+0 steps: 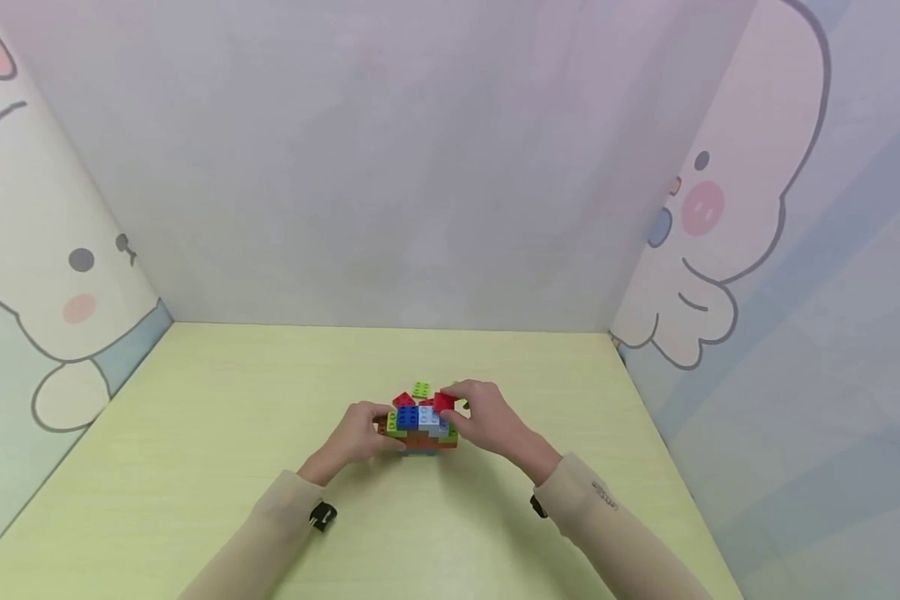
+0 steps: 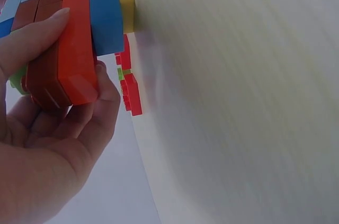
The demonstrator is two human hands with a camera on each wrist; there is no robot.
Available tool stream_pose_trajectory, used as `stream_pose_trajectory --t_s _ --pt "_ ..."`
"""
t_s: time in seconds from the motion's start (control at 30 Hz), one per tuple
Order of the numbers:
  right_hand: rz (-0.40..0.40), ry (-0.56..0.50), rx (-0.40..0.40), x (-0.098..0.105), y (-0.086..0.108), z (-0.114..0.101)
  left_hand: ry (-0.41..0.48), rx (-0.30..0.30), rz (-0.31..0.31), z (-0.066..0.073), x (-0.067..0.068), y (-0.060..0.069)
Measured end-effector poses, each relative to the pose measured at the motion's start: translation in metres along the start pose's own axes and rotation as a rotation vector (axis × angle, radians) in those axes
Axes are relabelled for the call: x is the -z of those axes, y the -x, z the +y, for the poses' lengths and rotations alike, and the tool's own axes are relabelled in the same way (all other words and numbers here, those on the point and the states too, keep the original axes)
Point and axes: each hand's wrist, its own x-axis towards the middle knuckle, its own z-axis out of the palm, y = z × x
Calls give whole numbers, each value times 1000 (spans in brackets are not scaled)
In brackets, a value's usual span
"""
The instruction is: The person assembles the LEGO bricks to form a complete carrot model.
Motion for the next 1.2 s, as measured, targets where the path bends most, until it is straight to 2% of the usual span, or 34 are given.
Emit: stream_pose_trajectory --t_s 0.43,0.63,1.2 --pt "-26 1 6 -2 8 -3 -2 -11 6 0 -1 0" --pt "-25 -14 20 -2 9 -5 1 -12 6 1 0 0" --pt "-20 25 54 -4 6 -4 -9 -29 4 2 1 0"
